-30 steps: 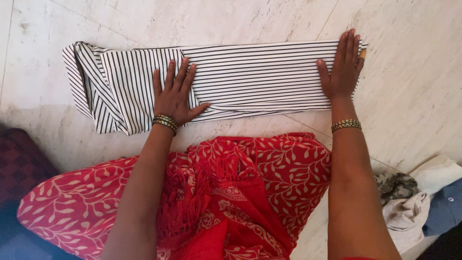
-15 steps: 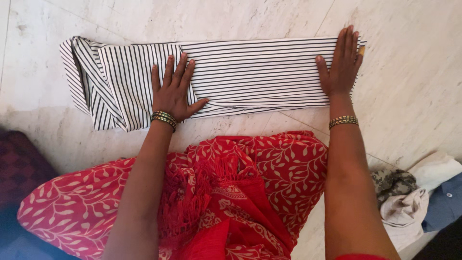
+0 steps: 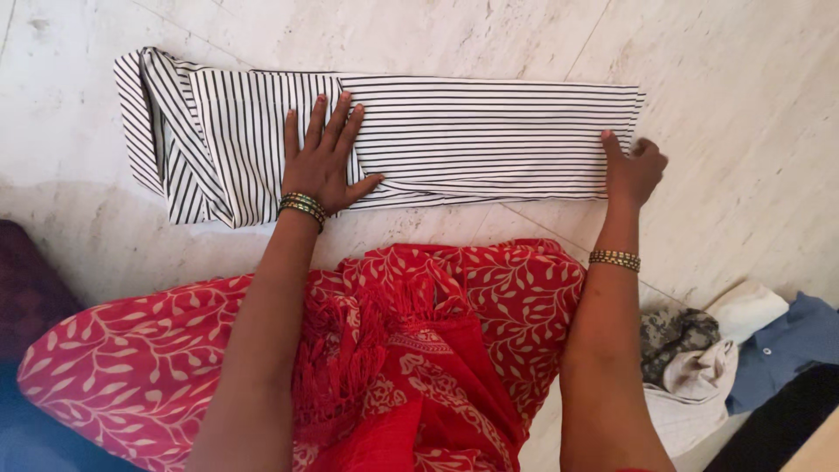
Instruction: The person buttons a striped shirt by hand while sitting on the floor, folds the garment into a compact square, and places it inside a bag.
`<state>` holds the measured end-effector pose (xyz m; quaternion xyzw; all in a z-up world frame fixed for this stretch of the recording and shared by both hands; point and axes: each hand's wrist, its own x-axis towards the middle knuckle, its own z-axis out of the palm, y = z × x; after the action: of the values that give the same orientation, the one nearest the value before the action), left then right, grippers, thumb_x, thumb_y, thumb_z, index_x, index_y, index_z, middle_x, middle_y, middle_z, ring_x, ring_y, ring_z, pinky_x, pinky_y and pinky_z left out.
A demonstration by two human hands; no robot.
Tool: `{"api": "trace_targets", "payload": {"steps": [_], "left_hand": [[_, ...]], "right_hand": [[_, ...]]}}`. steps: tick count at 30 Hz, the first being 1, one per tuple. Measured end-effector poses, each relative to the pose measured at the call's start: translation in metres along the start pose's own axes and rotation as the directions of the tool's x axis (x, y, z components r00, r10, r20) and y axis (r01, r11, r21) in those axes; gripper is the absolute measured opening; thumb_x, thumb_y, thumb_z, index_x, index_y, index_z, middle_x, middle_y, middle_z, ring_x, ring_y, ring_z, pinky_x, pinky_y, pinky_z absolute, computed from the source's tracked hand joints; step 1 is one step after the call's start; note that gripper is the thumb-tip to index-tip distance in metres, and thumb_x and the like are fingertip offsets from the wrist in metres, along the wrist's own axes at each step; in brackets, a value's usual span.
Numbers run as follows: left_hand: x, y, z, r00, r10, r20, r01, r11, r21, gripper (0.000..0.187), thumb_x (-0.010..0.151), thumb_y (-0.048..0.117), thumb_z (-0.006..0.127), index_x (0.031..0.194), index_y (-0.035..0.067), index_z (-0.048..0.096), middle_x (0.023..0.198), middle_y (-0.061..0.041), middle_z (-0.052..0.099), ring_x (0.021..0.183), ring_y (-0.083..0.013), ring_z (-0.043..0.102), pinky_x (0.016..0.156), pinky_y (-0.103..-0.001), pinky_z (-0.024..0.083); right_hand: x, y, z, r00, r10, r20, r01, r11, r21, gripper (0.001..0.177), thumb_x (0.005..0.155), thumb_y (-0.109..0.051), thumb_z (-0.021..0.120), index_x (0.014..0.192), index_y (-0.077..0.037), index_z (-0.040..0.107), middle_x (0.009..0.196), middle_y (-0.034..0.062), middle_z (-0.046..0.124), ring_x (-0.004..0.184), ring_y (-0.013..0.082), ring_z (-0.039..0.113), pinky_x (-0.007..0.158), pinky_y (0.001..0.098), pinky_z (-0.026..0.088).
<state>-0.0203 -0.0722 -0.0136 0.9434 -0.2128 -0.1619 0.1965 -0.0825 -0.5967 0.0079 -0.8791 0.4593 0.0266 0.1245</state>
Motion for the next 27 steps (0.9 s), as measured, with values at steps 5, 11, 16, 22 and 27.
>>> {"api": "trace_targets", "payload": {"steps": [5,11,16,22,27], "left_hand": [[-0.002,-0.001,0.002,1.000,0.002,0.009,-0.002,1.000,0.005,0.109,0.084,0.077,0.053,0.169,0.021,0.015,0.176,-0.003,0.010,0.161,-0.0298,0.007,0.124,-0.063,0.000],[-0.002,0.000,0.000,1.000,0.012,-0.013,-0.012,1.000,-0.018,0.107,0.086,0.079,0.050,0.168,0.021,0.015,0.175,-0.004,0.010,0.160,-0.0304,0.007,0.124,-0.063,-0.001],[-0.001,0.000,0.000,1.000,0.002,0.005,-0.002,1.000,-0.005,0.106,0.087,0.080,0.049,0.168,0.021,0.014,0.175,-0.003,0.010,0.160,-0.0302,0.007,0.124,-0.063,-0.001],[-0.002,0.000,0.000,1.000,0.007,-0.009,-0.007,1.000,-0.004,0.107,0.086,0.079,0.051,0.168,0.022,0.015,0.175,-0.003,0.010,0.160,-0.0300,0.009,0.124,-0.062,-0.001],[-0.002,0.000,-0.001,1.000,0.010,-0.003,-0.010,1.000,0.002,0.106,0.087,0.078,0.052,0.168,0.021,0.015,0.175,-0.004,0.011,0.160,-0.0318,0.010,0.124,-0.063,0.000]], "right_hand": [[-0.001,-0.003,0.003,0.988,-0.152,-0.031,0.155,0.957,0.247,0.081,0.074,-0.042,0.100,0.123,0.006,0.058,0.118,0.0172,0.069,0.105,0.0249,0.068,0.091,0.0332,0.053],[-0.007,-0.013,-0.002,0.976,-0.191,0.109,0.134,0.909,0.396,0.039,0.082,-0.018,0.088,0.116,-0.001,0.076,0.111,0.0106,0.080,0.096,0.0200,0.075,0.089,0.0316,0.057],[-0.044,-0.051,-0.024,0.861,-0.498,-0.101,0.508,0.837,0.201,0.049,0.088,-0.004,0.078,0.134,0.003,0.061,0.124,0.0181,0.072,0.111,0.0290,0.070,0.098,0.0377,0.054],[-0.138,-0.142,-0.057,0.857,-0.444,0.260,0.169,0.720,0.673,0.063,0.089,-0.013,0.077,0.146,-0.006,0.050,0.130,0.0100,0.067,0.110,0.0228,0.068,0.090,0.0326,0.054],[-0.130,-0.130,-0.048,0.945,-0.175,0.277,-0.076,0.706,0.704,0.059,0.092,-0.027,0.074,0.144,-0.008,0.055,0.120,0.0083,0.069,0.104,0.0159,0.069,0.079,0.0280,0.054]]}}
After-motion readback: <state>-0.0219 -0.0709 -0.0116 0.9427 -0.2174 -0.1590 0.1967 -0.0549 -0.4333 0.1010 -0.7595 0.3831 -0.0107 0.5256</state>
